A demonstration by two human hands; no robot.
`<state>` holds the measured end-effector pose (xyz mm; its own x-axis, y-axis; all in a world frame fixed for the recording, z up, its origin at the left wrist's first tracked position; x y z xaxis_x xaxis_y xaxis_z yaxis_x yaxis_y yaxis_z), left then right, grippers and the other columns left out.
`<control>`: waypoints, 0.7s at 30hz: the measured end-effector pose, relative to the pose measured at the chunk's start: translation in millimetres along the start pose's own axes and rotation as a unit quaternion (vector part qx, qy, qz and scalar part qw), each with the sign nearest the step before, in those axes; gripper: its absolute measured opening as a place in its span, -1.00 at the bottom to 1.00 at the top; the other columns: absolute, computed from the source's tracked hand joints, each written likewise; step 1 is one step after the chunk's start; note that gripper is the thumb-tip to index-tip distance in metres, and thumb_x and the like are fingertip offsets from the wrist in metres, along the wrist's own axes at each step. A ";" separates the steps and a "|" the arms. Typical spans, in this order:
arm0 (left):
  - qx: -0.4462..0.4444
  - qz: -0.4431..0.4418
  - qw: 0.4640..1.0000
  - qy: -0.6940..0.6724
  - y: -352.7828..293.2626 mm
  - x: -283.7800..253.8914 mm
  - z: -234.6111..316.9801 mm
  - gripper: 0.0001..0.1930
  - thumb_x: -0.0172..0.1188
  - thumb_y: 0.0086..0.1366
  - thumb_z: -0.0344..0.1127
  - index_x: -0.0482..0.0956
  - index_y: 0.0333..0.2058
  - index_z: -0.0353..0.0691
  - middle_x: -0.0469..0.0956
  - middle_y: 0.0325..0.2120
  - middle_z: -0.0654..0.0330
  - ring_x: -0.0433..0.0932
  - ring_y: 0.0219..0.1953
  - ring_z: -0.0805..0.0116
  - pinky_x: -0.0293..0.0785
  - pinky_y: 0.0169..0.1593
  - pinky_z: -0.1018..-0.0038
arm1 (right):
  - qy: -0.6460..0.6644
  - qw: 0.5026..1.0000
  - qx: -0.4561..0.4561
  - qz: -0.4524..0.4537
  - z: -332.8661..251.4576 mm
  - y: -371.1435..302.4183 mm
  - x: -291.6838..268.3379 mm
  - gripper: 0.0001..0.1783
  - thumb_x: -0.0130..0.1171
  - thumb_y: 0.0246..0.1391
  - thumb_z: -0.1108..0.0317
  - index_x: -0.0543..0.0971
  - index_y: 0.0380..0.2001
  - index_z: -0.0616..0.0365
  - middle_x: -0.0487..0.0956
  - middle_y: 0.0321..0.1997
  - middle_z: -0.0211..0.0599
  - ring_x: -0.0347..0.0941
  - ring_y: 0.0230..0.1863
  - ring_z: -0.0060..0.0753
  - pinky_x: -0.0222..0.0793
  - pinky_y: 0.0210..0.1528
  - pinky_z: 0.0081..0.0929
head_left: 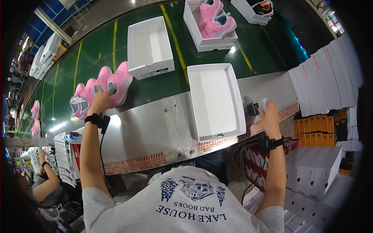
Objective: The recorder scans the barcodes on shoe boxes and pairs of shoes before placing the shoes into the correct boxes on a production line.
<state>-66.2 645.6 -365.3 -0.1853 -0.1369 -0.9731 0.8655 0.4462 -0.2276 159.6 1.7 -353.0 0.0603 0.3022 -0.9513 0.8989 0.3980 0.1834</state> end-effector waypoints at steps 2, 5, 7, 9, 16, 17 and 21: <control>0.015 -0.006 0.998 -0.063 -3.8 -13.6 3.2 -0.43 0.48 -0.06 -0.06 0.61 -0.06 -0.17 0.56 -0.10 -0.21 0.53 0.01 -0.14 0.47 0.06 0.08 | 0.000 1.000 -0.022 0.006 -15.1 10.0 -7.4 -0.46 0.24 0.12 0.35 0.32 0.07 0.41 0.40 -0.01 0.19 0.31 0.03 0.24 0.25 0.11 -0.03; 0.004 0.026 0.991 -0.129 11.0 -3.2 -36.1 -0.41 0.48 -0.04 -0.01 0.62 -0.10 -0.30 0.63 -0.19 -0.13 0.60 -0.07 -0.02 0.52 -0.02 0.23 | 0.049 0.988 -0.142 0.026 -91.9 18.9 -39.6 -0.52 0.24 0.08 0.44 0.35 0.03 0.38 0.42 -0.07 0.16 0.35 0.00 0.21 0.29 0.07 -0.08; -0.024 0.105 0.960 -0.259 19.3 -13.1 -38.2 -0.41 0.43 0.09 0.02 0.59 -0.13 -0.44 0.66 -0.28 -0.02 0.67 -0.26 0.18 0.54 -0.15 0.43 | 0.215 0.958 -0.174 -0.081 -142.2 8.2 -47.1 -0.55 0.25 0.05 0.46 0.37 -0.01 0.35 0.43 -0.10 0.15 0.36 -0.01 0.18 0.29 0.05 -0.09; -0.054 0.110 0.915 -0.384 26.9 -42.2 -13.7 -0.44 0.38 0.16 0.01 0.58 -0.11 -0.44 0.66 -0.29 0.05 0.65 -0.30 0.29 0.53 -0.18 0.47 | 0.190 0.925 -0.267 -0.193 -178.1 -4.6 -36.1 -0.57 0.27 -0.03 0.47 0.41 -0.07 0.33 0.45 -0.08 0.06 0.36 -0.02 0.12 0.30 0.02 -0.11; -0.012 0.144 0.770 -0.621 44.4 -149.2 78.4 -0.56 0.23 0.34 -0.07 0.55 -0.02 -0.34 0.63 -0.23 0.22 0.59 -0.30 0.50 0.50 -0.17 0.54 | 0.138 0.885 -0.403 -0.187 -184.7 -27.5 28.5 -0.69 0.12 -0.01 0.48 0.45 -0.13 0.24 0.42 -0.20 -0.16 0.37 -0.11 -0.09 0.30 -0.01 -0.25; -0.007 0.130 0.746 -0.653 50.0 -161.1 93.4 -0.56 0.23 0.34 -0.08 0.53 0.01 -0.33 0.61 -0.21 0.20 0.60 -0.29 0.47 0.51 -0.17 0.53 | 0.129 0.883 -0.409 -0.190 -183.5 -28.3 32.3 -0.69 0.10 0.00 0.47 0.45 -0.13 0.24 0.42 -0.20 -0.16 0.37 -0.11 -0.10 0.30 -0.02 -0.26; 0.330 0.276 0.865 -0.258 84.0 -173.9 107.4 -0.55 0.16 0.39 -0.18 0.40 0.15 -0.30 0.59 -0.19 0.17 0.58 -0.17 0.42 0.53 -0.12 0.48 | 0.134 0.880 -0.412 -0.197 -182.9 -28.8 35.4 -0.71 0.08 0.02 0.48 0.45 -0.13 0.24 0.43 -0.19 -0.16 0.38 -0.10 -0.11 0.30 -0.01 -0.26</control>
<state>88.7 611.8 -211.3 0.4256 -0.5174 -0.7425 0.8648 -0.0092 0.5021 56.5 159.3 -346.7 -0.3881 0.1498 -0.9094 0.2007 0.9768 0.0753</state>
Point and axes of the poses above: each hand's wrist, its own y-axis towards the middle knuckle, its own x-axis out of the palm, z = x × y, the point moved 2 cm from there along y, towards the middle knuckle
